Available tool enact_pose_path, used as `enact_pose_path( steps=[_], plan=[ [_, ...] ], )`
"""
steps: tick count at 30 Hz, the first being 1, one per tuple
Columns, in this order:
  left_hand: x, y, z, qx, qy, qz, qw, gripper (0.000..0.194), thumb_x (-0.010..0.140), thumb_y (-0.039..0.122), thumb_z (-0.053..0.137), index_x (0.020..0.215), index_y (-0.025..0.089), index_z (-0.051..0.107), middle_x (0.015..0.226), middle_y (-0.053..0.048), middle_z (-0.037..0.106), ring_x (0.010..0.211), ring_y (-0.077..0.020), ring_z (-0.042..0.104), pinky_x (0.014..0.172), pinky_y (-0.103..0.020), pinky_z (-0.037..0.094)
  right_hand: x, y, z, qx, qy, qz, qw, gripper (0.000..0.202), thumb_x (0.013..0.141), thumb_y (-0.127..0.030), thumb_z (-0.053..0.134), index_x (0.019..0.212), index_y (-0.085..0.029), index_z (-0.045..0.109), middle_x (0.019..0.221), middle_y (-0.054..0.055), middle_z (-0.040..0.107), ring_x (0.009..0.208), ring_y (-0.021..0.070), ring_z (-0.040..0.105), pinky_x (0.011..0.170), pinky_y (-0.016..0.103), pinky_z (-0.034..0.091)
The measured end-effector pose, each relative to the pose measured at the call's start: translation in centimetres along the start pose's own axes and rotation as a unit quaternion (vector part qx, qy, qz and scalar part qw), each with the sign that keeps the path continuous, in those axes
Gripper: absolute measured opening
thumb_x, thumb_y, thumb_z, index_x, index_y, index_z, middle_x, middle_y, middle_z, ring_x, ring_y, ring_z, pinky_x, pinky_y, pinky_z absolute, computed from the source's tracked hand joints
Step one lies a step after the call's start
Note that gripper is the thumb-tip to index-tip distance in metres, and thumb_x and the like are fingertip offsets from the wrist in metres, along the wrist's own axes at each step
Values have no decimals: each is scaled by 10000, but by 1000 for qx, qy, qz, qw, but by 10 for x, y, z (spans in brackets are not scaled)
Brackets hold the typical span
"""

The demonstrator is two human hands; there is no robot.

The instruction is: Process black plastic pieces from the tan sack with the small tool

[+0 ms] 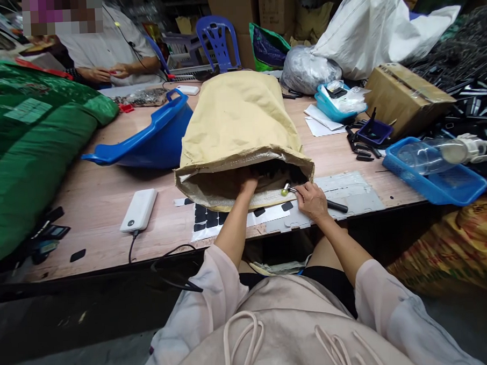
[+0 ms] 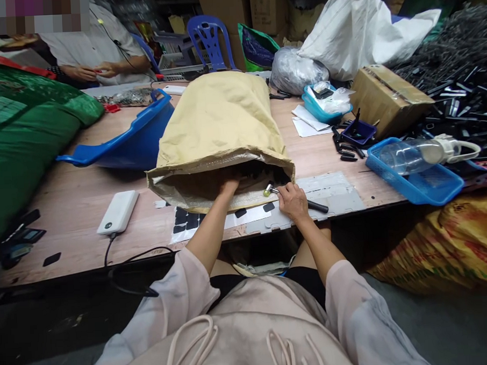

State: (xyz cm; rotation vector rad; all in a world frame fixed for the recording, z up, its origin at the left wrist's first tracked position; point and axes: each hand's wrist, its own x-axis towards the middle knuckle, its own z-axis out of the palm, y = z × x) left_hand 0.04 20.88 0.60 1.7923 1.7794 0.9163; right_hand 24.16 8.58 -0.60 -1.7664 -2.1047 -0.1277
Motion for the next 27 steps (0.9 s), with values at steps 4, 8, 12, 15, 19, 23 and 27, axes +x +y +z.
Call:
enact_pose_path(
  steps=[4, 8, 12, 15, 19, 23, 27],
  plan=[
    [8, -2, 2, 15, 6, -43, 999, 133, 835, 182, 711, 960, 145, 736, 980, -152, 763, 994, -320, 701, 835, -365, 520, 0, 0, 0, 1, -3, 3, 1000, 266, 986, -273, 532, 1146, -231, 740, 1016, 89, 645, 979, 246, 508, 810, 348, 346],
    [-21, 0, -15, 13, 11, -45, 999, 201, 866, 241, 711, 1045, 164, 759, 999, -138, 770, 982, -314, 710, 802, -347, 526, 0, 0, 1, 5, 3, 2, 1000, 271, 982, -275, 529, 1145, -235, 742, 1013, 95, 640, 978, 250, 504, 807, 353, 352],
    [-72, -2, -32, -2, -20, 76, 997, 211, 853, 278, 737, 1045, 201, 777, 946, -75, 752, 876, -231, 689, 785, -307, 534, 1, 1, 2, 6, 6, -2, 1000, 272, 978, -276, 526, 1139, -237, 741, 1011, 100, 638, 977, 256, 503, 804, 355, 357],
    [-104, -4, -33, -33, -130, 188, 973, 178, 840, 243, 747, 1015, 227, 780, 952, -36, 739, 888, -193, 672, 818, -290, 532, 1, 1, 1, -1, 3, -1, 1000, 268, 982, -281, 525, 1135, -233, 741, 1013, 100, 641, 979, 258, 505, 804, 353, 357],
    [-120, -9, -22, -28, -154, 192, 969, 168, 848, 226, 727, 1009, 225, 777, 940, -31, 719, 940, -208, 668, 878, -319, 521, 0, 1, 1, -5, 0, -3, 1000, 274, 995, -285, 526, 1162, -229, 736, 1032, 98, 646, 979, 253, 509, 812, 349, 359],
    [-118, -15, -13, -27, -137, 182, 973, 210, 829, 243, 755, 1037, 236, 785, 950, -29, 707, 926, -207, 669, 862, -316, 523, 1, 4, 1, -4, -4, -1, 1000, 274, 1005, -288, 525, 1165, -236, 741, 1037, 98, 650, 974, 250, 518, 804, 344, 365],
    [-114, -18, -10, -34, -145, 174, 974, 208, 825, 290, 796, 1027, 240, 791, 951, -28, 715, 911, -205, 670, 855, -318, 530, 2, 3, -6, 30, 7, 8, 1000, 314, 1018, -268, 493, 1215, -240, 736, 1020, 96, 671, 970, 247, 555, 825, 341, 418]
  ],
)
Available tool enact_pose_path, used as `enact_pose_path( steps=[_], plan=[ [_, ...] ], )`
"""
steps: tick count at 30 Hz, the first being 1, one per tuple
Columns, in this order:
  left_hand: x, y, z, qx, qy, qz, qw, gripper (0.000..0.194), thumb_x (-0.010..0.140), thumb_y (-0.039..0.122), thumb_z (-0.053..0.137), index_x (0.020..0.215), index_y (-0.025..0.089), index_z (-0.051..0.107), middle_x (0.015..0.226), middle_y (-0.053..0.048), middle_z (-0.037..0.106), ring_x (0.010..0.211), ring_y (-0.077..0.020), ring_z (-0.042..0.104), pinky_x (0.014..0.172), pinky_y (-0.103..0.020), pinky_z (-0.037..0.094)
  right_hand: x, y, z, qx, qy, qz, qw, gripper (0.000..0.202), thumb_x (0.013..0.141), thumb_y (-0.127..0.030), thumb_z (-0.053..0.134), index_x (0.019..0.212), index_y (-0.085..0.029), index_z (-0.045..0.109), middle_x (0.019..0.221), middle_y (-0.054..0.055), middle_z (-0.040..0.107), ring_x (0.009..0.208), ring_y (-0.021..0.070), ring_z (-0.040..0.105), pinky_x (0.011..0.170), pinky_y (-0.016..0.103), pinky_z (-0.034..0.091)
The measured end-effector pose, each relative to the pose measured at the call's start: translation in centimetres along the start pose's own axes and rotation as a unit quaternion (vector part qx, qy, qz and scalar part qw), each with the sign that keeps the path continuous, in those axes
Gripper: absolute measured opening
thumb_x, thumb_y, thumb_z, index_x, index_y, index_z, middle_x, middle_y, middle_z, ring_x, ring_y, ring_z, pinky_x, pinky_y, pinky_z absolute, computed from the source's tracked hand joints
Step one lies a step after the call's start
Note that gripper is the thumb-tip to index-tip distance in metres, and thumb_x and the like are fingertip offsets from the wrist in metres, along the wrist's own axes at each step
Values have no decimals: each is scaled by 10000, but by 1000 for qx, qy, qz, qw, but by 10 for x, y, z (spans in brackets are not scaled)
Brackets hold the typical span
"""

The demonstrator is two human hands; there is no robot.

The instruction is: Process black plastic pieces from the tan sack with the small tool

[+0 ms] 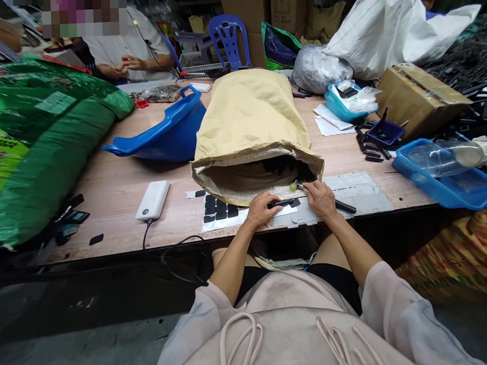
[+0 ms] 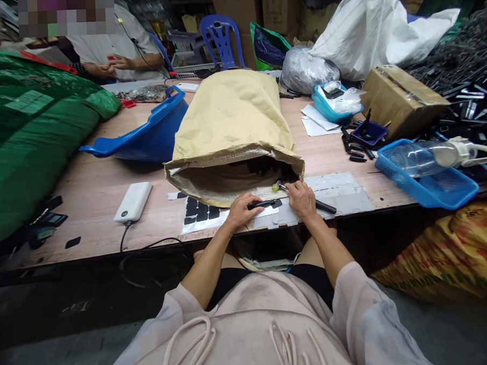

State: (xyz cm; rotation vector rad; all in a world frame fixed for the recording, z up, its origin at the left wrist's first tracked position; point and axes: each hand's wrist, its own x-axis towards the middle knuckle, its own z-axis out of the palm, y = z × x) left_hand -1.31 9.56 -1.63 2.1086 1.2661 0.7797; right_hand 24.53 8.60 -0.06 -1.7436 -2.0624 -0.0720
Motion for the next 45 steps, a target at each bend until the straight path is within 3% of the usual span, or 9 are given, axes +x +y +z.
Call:
enact_pose_path(
  steps=[4, 8, 18, 21, 26, 30, 33, 38, 45],
  plan=[
    [0, -2, 1, -18, 4, -6, 1000, 202, 832, 306, 810, 1023, 241, 805, 940, -29, 715, 911, -202, 670, 844, -308, 526, -10, -19, -12, 95, 47, 16, 994, 388, 1062, -291, 407, 1320, -232, 690, 1091, 102, 696, 1024, 236, 618, 916, 338, 490],
    [-1, -4, 5, -40, 14, -11, 999, 208, 837, 313, 815, 1031, 237, 822, 920, -24, 699, 868, -183, 664, 808, -289, 520, -28, -45, -21, 188, 10, -13, 982, 402, 1081, -325, 397, 1377, -246, 658, 1105, 82, 715, 1037, 210, 664, 935, 314, 526],
    [1, -4, 7, -27, 17, -20, 999, 103, 845, 292, 820, 932, 238, 833, 873, -8, 675, 859, -167, 644, 789, -270, 498, -46, -64, -21, 108, -27, -61, 992, 405, 1070, -232, 425, 1369, -285, 694, 922, 56, 669, 933, 192, 632, 844, 267, 503],
    [1, -5, 8, -42, 23, -14, 999, 145, 833, 274, 834, 973, 239, 840, 870, -9, 677, 846, -165, 651, 770, -266, 497, -46, -62, -21, 100, -22, -56, 993, 395, 1056, -211, 446, 1336, -292, 713, 895, 51, 659, 906, 188, 622, 802, 256, 496],
    [1, -7, 9, -57, 28, -13, 998, 187, 829, 271, 838, 1016, 258, 846, 854, -6, 663, 819, -160, 655, 741, -260, 507, -47, -56, -27, 126, 40, -48, 990, 392, 1062, -214, 447, 1358, -278, 697, 947, 54, 674, 909, 187, 629, 813, 272, 500],
    [0, -6, 9, -58, 38, -12, 998, 192, 816, 268, 845, 1007, 243, 846, 866, -12, 675, 826, -164, 661, 744, -264, 510, -50, -55, -25, 118, 25, -49, 992, 366, 1054, -216, 470, 1307, -275, 726, 869, 44, 654, 849, 188, 620, 758, 274, 492],
    [0, -5, 8, -56, 34, -14, 998, 190, 816, 270, 839, 1004, 245, 845, 870, -12, 682, 832, -167, 665, 747, -265, 513, -46, -51, -24, 117, 27, -43, 992, 374, 1056, -226, 461, 1329, -274, 712, 924, 50, 677, 895, 191, 630, 798, 279, 499],
    [0, -5, 7, -54, 23, -23, 998, 184, 817, 276, 827, 997, 236, 838, 892, -13, 691, 845, -171, 669, 759, -269, 517, -18, -23, -21, 71, 52, -26, 996, 357, 1055, -270, 468, 1304, -267, 723, 976, 63, 694, 942, 207, 620, 852, 298, 486],
    [-1, -4, 4, -49, 15, -18, 999, 184, 820, 259, 814, 999, 221, 823, 924, -23, 705, 882, -186, 673, 779, -283, 512, 0, 13, 3, 21, 16, -45, 999, 292, 1017, -266, 518, 1174, -250, 764, 968, 75, 671, 923, 223, 560, 836, 322, 433]
  ],
)
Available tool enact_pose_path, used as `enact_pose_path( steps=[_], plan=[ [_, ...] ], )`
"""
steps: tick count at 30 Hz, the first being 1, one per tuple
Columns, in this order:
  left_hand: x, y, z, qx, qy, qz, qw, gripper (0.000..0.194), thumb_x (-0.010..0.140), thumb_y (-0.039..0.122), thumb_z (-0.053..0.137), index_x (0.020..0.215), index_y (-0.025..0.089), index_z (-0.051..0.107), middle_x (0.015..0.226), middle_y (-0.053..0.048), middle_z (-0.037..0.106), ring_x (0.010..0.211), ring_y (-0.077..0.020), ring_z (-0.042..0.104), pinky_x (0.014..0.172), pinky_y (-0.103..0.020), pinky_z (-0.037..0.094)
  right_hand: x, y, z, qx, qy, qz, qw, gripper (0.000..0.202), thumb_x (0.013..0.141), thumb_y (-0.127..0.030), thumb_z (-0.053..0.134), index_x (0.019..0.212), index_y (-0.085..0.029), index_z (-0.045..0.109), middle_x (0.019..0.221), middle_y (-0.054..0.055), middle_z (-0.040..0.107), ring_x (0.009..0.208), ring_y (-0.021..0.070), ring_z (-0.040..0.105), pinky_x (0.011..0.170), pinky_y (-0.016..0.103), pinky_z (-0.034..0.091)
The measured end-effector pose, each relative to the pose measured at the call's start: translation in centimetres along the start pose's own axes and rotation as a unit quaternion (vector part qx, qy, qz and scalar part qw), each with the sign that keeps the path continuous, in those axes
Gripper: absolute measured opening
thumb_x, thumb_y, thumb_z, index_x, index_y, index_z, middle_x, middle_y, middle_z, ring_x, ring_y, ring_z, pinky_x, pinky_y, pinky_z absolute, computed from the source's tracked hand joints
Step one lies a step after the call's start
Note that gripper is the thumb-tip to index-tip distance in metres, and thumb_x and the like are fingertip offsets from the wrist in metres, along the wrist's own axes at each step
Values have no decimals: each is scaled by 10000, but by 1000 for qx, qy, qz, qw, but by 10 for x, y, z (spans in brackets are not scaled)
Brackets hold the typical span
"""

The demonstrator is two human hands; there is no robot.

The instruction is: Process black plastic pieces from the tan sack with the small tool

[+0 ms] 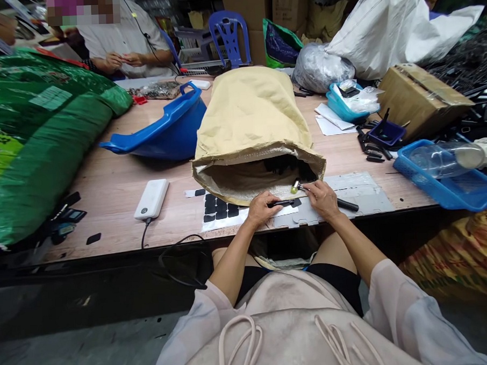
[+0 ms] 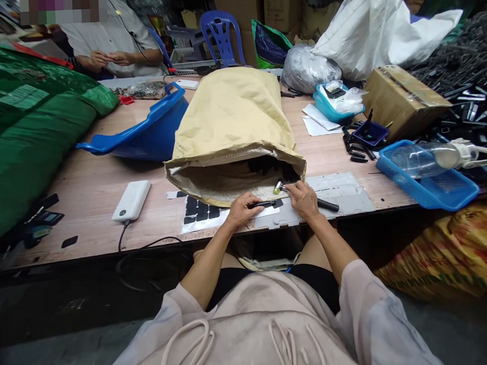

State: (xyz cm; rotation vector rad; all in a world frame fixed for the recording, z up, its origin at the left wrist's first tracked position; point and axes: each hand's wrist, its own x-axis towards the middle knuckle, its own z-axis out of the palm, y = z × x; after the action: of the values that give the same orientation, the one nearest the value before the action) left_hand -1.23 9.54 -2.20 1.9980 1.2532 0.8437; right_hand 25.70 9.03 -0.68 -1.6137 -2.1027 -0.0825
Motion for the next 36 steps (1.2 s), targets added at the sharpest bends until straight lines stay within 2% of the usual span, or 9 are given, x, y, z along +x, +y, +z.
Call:
enact_pose_path(
  steps=[6, 10, 15, 21, 25, 28, 32, 34, 36],
  plan=[
    [0, 4, -7, 17, -13, 17, 1000, 165, 833, 253, 792, 996, 227, 804, 950, -29, 704, 929, -208, 672, 847, -321, 523, -3, -5, 6, -19, -13, 11, 1000, 304, 1020, -283, 500, 1188, -237, 750, 1016, 90, 659, 960, 240, 525, 840, 345, 391],
    [-21, 27, -8, 24, -12, 76, 997, 136, 866, 300, 775, 976, 221, 789, 950, -60, 704, 956, -235, 654, 883, -365, 525, -1, -8, 2, -34, -37, 20, 999, 296, 1014, -288, 506, 1178, -231, 745, 1042, 99, 646, 979, 249, 515, 825, 353, 386],
    [-78, 61, 23, -57, -169, 124, 976, 220, 967, 386, 665, 1087, 234, 771, 965, -52, 749, 869, -182, 688, 802, -290, 529, -1, -9, 1, -52, -41, 22, 998, 297, 1015, -286, 499, 1183, -230, 738, 1036, 102, 645, 987, 257, 510, 821, 359, 375],
    [-107, 22, 84, 65, -316, -119, 939, 287, 953, 376, 653, 1194, 258, 756, 1122, -42, 785, 1020, -223, 731, 868, -296, 539, -1, -11, 1, -57, -41, 22, 997, 282, 1010, -282, 511, 1173, -227, 735, 1040, 99, 647, 988, 253, 503, 817, 350, 361],
    [-106, -7, 99, 104, -359, -199, 906, 440, 971, 365, 619, 1400, 269, 651, 1318, -79, 739, 1187, -263, 706, 953, -340, 547, 0, -12, 0, -63, -40, 22, 997, 270, 1008, -279, 517, 1160, -227, 733, 1027, 100, 644, 977, 252, 502, 803, 348, 356],
    [-100, 5, 89, 86, -388, -125, 909, 432, 888, 331, 718, 1316, 271, 714, 1213, -72, 777, 1120, -278, 727, 906, -342, 556, 0, -13, -1, -63, -34, 16, 997, 256, 1005, -274, 516, 1132, -230, 734, 1013, 104, 641, 975, 256, 506, 794, 352, 357],
    [-63, 45, 48, -68, -390, 28, 918, 253, 868, 358, 745, 1089, 251, 808, 921, -31, 798, 836, -211, 733, 765, -287, 544, -1, -13, -1, -57, -29, 16, 998, 256, 1002, -276, 516, 1136, -231, 728, 1016, 107, 638, 973, 260, 505, 790, 357, 361],
    [-27, 55, 21, -147, -331, 44, 931, 270, 923, 416, 695, 1087, 231, 802, 950, -35, 800, 855, -201, 730, 780, -283, 555, -2, -13, -1, -53, -30, 18, 998, 262, 1002, -276, 512, 1148, -229, 725, 1022, 107, 639, 969, 260, 505, 787, 359, 361],
    [17, 49, -6, -142, -184, 18, 973, 287, 942, 426, 677, 1080, 203, 793, 992, -58, 797, 924, -228, 730, 826, -310, 565, -2, -13, -1, -48, -31, 16, 998, 273, 1005, -272, 503, 1162, -229, 722, 1024, 105, 642, 964, 258, 506, 785, 361, 364]
  ],
)
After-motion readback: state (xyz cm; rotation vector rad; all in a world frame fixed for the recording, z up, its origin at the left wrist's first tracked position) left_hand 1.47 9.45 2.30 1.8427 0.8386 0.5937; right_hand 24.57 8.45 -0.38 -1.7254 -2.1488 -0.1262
